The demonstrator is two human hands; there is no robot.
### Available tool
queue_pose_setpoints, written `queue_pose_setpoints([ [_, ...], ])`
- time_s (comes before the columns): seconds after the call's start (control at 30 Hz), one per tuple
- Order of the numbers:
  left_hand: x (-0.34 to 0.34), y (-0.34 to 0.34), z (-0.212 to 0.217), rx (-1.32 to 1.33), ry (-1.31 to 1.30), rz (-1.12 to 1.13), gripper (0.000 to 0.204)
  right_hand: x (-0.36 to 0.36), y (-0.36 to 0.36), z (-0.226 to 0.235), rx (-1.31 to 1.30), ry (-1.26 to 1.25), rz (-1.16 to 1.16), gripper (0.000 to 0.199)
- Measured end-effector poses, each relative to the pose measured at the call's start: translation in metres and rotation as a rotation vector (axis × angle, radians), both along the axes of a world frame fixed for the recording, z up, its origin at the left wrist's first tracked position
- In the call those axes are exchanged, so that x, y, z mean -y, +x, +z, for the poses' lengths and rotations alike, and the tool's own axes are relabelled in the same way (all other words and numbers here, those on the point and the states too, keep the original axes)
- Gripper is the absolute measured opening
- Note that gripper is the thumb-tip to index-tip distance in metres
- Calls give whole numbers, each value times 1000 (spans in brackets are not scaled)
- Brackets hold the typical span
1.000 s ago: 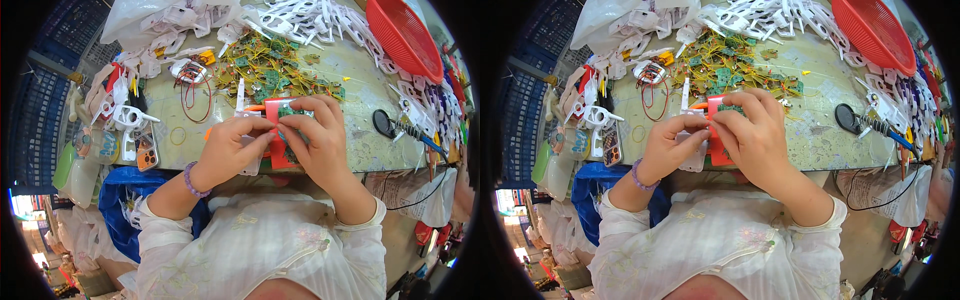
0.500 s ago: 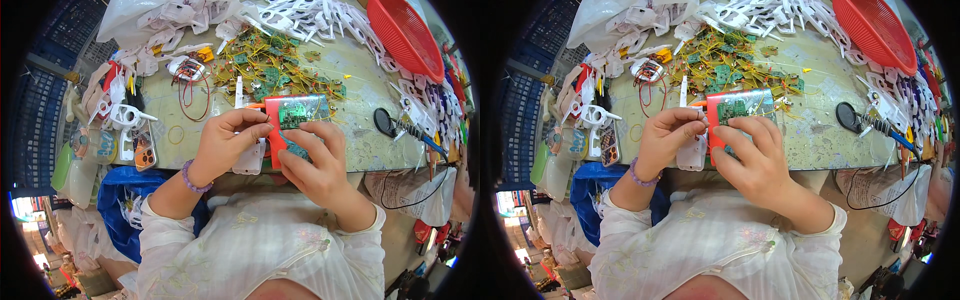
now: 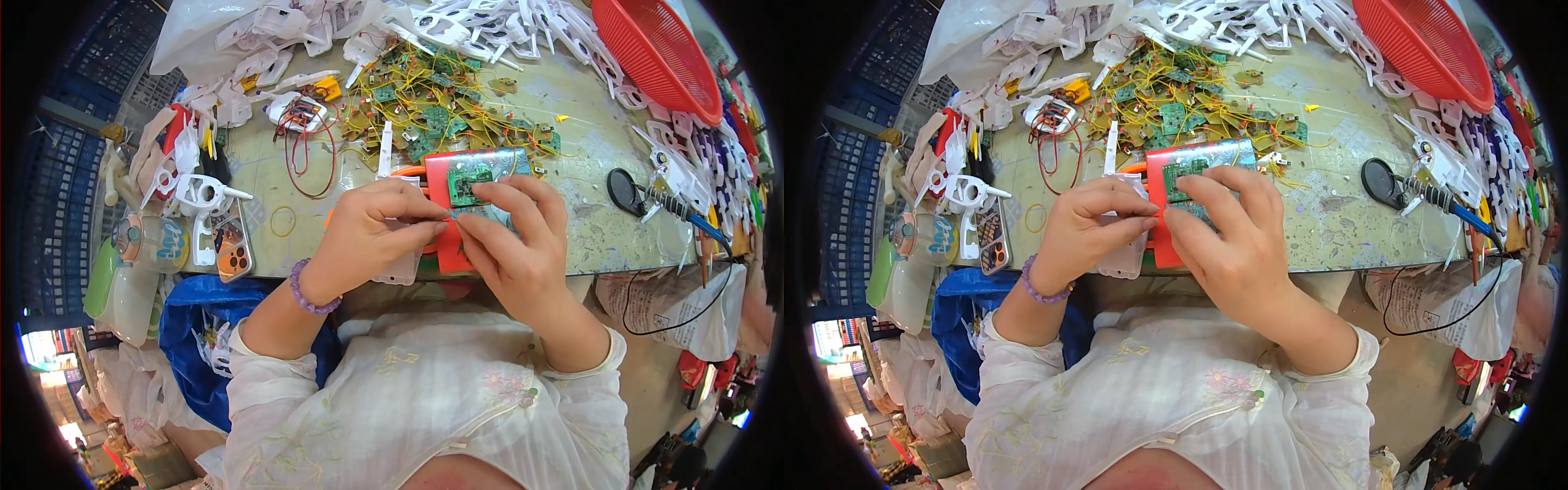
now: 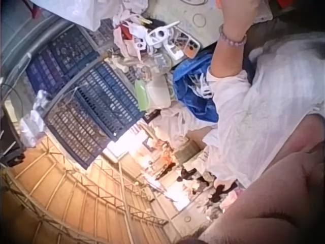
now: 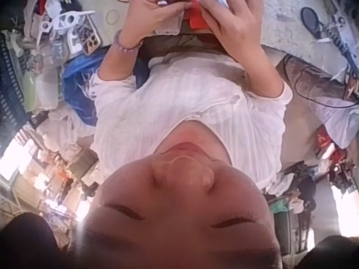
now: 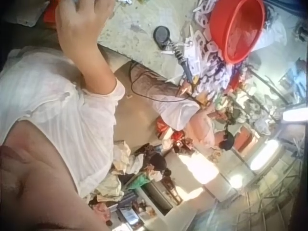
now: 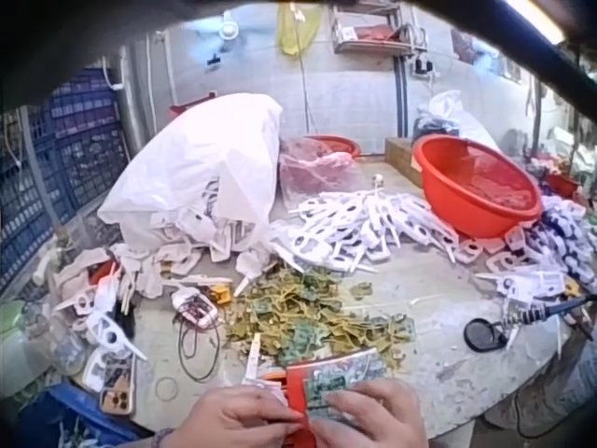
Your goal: Soldering electronic components and wires onto small circuit boards for toy assembly.
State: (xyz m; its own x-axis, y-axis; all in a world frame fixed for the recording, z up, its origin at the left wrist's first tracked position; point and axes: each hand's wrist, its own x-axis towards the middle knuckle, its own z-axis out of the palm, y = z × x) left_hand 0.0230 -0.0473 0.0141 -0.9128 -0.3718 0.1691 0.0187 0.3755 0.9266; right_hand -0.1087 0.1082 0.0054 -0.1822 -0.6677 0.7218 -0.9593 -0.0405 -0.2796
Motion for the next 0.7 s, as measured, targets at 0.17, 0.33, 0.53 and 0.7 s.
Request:
queue_pose_setpoints([
  [0.17,-5,0,0,-18,-42,61,16,6,-15,7,106,62,-106,21],
  [0.33,-5,-3,-3,-24,-142,83,15,12,-25,10,98,197,-28,22],
  [0.53,-10,-3,0,-6,-169,93,12,4,-39,17,54,229,59,23],
  [0.7,-10,-6,-1,-67,-209,36,13,-1,-26,19,173,157,133,22],
])
